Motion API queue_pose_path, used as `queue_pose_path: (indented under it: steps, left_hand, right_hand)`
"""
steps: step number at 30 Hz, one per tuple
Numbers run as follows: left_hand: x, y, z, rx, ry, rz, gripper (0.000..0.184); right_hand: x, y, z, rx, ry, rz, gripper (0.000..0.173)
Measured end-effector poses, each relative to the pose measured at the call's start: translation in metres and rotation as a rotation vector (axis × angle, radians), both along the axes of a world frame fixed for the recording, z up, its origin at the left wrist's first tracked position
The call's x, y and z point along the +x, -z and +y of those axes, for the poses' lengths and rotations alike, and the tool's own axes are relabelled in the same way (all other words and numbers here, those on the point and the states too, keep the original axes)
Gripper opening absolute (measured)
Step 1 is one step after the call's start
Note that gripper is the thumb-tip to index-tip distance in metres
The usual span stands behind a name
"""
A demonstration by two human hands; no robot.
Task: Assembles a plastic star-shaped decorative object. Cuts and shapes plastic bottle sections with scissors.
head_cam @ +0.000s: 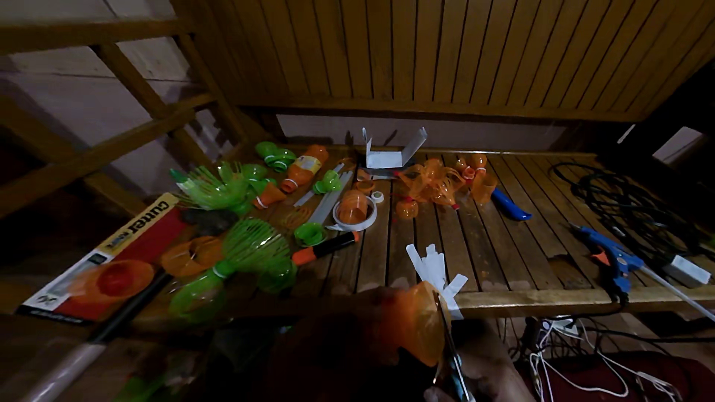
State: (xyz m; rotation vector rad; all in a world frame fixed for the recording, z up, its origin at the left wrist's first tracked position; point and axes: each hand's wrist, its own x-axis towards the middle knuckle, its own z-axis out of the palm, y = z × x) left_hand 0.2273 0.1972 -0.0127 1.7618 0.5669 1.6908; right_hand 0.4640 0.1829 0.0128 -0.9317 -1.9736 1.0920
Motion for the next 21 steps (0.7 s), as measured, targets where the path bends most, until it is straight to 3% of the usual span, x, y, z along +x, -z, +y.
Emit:
queue_pose_path:
  steps: [4,15,21]
  left_hand:
    - [0.008,-0.014,0.000,-0.086,0.167,-0.025,0.038]
    - [0.013,-0.035,-0.007,-0.126,0.002,0.017,0.026]
    - [0.014,-0.043,-0.012,-0.359,0.079,-0.122,0.021]
  right_hand:
    - [0.002,0.000,0.003,-0.049,-0.036,0.083,0.027]
    - [0.007,0.002,0.004,0.054,-0.039,0.038,0.018]
    - [0.007,0.001,0.004,0.066,-0.013,-0.019,0.016]
